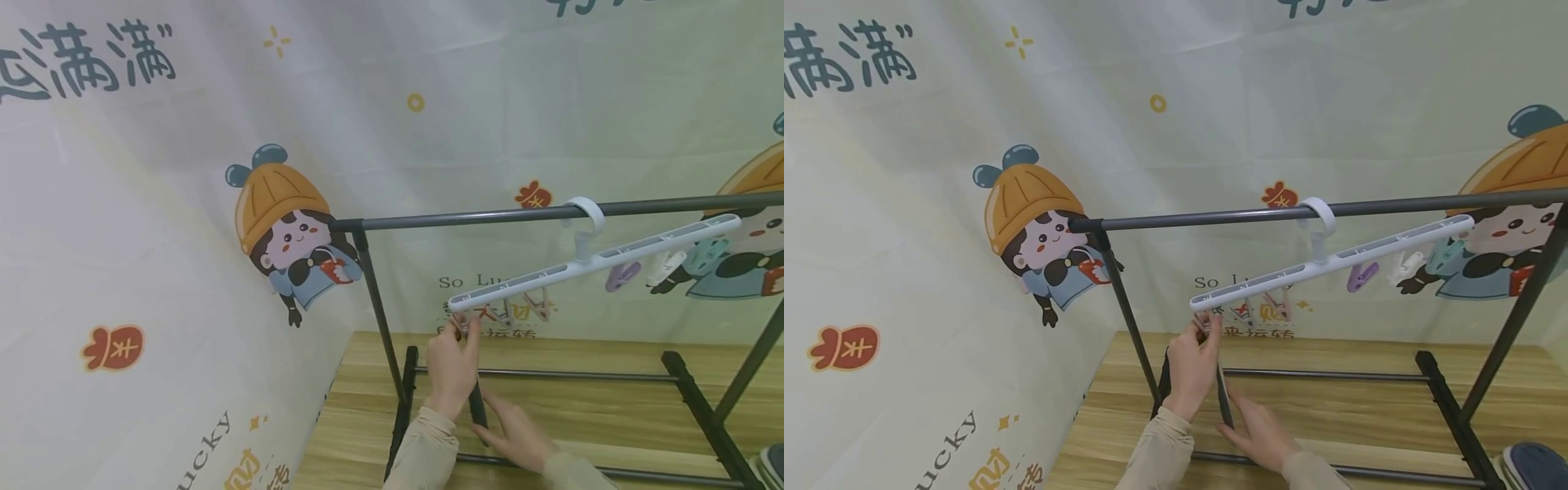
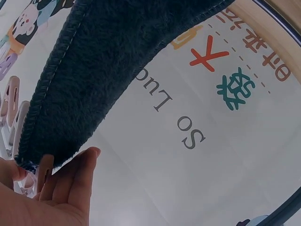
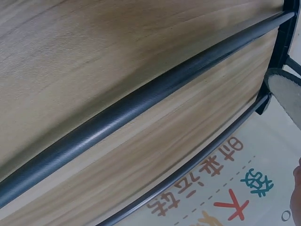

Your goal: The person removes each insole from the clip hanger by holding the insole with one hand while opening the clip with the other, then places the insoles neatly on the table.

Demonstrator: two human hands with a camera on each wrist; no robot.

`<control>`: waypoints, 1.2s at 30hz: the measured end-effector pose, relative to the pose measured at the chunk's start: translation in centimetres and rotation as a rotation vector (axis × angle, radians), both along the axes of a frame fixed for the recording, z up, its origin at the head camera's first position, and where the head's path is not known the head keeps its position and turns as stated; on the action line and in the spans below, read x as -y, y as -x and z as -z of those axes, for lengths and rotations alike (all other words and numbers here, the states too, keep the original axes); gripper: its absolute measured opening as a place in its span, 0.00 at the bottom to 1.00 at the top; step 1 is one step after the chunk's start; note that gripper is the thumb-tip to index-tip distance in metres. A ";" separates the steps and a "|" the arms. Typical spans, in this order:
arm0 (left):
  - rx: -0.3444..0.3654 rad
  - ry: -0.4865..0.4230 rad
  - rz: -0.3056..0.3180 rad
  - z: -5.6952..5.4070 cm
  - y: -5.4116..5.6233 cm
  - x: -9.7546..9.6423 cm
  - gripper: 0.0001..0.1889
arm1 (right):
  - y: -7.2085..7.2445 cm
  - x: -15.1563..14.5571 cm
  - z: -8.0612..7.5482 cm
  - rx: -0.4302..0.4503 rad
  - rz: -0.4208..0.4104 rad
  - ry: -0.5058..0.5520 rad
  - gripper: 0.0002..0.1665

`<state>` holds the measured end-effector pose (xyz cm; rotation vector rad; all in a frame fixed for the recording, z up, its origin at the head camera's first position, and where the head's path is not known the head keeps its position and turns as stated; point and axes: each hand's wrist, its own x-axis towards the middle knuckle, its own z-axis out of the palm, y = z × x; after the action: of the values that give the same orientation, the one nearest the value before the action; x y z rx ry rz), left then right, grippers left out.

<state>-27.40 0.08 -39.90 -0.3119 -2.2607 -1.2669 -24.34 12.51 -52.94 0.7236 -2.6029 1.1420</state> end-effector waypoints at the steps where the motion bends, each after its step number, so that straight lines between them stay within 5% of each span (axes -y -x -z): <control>1: -0.001 0.005 0.000 0.0 0.0 0.0 0.20 | -0.1 -0.1 0.0 -0.005 0.005 -0.009 0.38; 11: -0.035 0.049 0.011 0.1 0.0 0.0 0.20 | -1.5 -0.2 0.1 0.020 0.100 -0.022 0.27; 36: -0.045 0.034 0.015 0.2 -0.2 -0.2 0.20 | -3.1 -0.7 1.0 0.017 0.165 0.050 0.26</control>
<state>-27.16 0.32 -40.13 -0.3672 -2.2470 -1.2184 -21.21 13.17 -53.98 0.4806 -2.5821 1.1628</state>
